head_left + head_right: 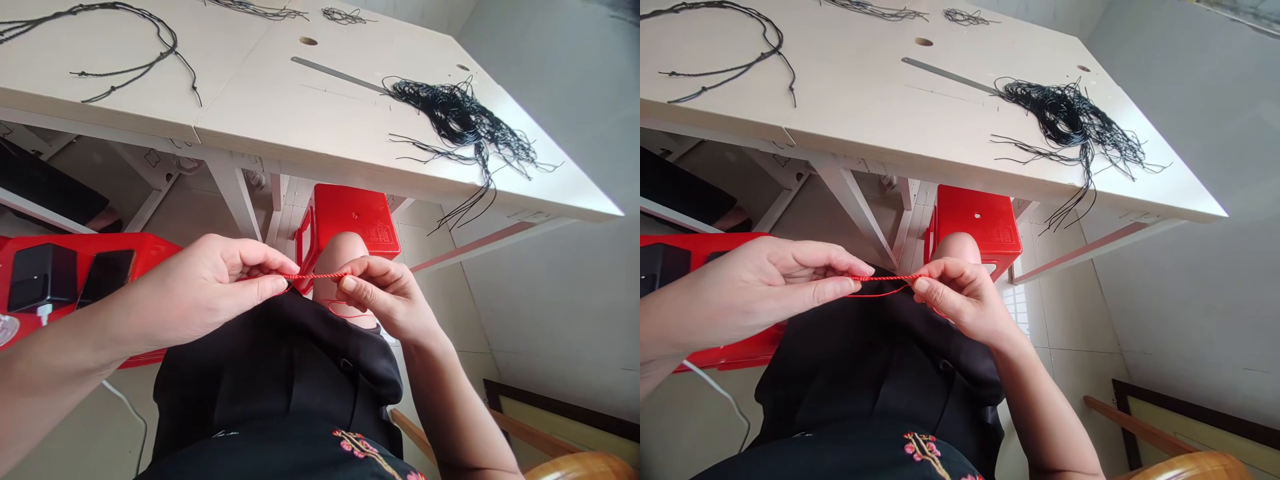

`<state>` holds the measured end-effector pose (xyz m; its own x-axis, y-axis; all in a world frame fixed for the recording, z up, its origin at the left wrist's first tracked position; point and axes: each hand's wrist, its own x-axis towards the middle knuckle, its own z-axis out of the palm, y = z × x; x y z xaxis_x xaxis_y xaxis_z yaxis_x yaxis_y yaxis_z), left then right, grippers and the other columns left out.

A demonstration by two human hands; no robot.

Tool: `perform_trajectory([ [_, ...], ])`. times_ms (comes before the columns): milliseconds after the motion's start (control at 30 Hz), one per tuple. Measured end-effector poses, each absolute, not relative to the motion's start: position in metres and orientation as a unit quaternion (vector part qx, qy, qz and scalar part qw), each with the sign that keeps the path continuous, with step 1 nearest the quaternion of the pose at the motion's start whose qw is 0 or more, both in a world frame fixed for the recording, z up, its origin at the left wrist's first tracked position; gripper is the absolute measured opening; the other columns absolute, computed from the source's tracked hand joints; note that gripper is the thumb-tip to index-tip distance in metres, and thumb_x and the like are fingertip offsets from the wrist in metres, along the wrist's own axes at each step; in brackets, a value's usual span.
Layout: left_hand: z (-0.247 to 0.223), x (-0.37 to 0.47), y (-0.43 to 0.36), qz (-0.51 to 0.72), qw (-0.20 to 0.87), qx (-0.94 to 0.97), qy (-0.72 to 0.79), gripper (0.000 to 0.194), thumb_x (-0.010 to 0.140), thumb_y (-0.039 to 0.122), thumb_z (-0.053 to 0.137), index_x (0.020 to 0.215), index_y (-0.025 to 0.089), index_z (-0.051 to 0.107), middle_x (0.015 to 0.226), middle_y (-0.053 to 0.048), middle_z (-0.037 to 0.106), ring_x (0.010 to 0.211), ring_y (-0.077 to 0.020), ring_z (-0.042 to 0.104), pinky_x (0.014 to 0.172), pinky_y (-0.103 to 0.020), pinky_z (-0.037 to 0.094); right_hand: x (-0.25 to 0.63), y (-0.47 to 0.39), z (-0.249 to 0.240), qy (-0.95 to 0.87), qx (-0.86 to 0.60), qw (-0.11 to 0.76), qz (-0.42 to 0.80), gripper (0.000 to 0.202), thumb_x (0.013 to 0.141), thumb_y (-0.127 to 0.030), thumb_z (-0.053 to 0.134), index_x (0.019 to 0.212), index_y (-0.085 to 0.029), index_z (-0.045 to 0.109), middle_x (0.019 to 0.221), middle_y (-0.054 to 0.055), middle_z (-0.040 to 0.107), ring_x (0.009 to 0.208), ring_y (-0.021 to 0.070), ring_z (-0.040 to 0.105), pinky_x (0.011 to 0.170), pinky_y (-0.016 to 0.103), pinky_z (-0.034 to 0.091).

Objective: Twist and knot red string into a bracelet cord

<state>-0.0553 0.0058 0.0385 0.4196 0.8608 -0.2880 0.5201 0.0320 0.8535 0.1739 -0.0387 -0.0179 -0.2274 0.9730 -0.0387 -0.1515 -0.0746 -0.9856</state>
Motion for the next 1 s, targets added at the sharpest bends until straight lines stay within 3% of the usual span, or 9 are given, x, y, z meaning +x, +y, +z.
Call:
perform_trajectory([
  [333, 0.035, -0.058, 0.005, 0.213, 0.464, 0.665, 0.545, 0.019, 0.07, 0.033, 0.071, 0.087, 0.03, 0.078, 0.088, 0.004, 0.079, 0.084, -0.0167, 0.074, 0.071, -0.013, 0.057, 0.169, -0.044, -0.01, -0.521, -0.461, 0.449, 0.56, 0.005, 0.084, -0.022, 0.067, 0.083, -0.018, 0.069, 0.071, -0.001, 0.068, 0.063, 0.0068, 0.059, 0.058, 0.016, 0.047],
  [633, 0.033, -0.06, 0.006, 0.217, 0.438, 0.679, 0.548, 0.017, 0.072, 0.038, 0.069, 0.085, 0.031, 0.077, 0.087, 0.005, 0.078, 0.083, -0.0166, 0.073, 0.07, -0.014, 0.057, 0.164, -0.044, -0.007, -0.484, -0.472, 0.454, 0.58, 0.011, 0.082, -0.027, 0.069, 0.081, -0.018, 0.063, 0.069, 0.0, 0.066, 0.062, 0.0086, 0.061, 0.055, 0.018, 0.047],
  [1000, 0.036, -0.06, 0.002, 0.229, 0.452, 0.66, 0.555, 0.016, 0.069, 0.036, 0.071, 0.084, 0.031, 0.077, 0.083, 0.004, 0.076, 0.076, -0.0152, 0.071, 0.065, -0.015, 0.057, 0.163, -0.044, -0.006, -0.472, -0.472, 0.442, 0.6, 0.014, 0.084, -0.029, 0.065, 0.077, -0.018, 0.061, 0.059, -0.003, 0.058, 0.054, 0.0068, 0.05, 0.052, 0.019, 0.039],
])
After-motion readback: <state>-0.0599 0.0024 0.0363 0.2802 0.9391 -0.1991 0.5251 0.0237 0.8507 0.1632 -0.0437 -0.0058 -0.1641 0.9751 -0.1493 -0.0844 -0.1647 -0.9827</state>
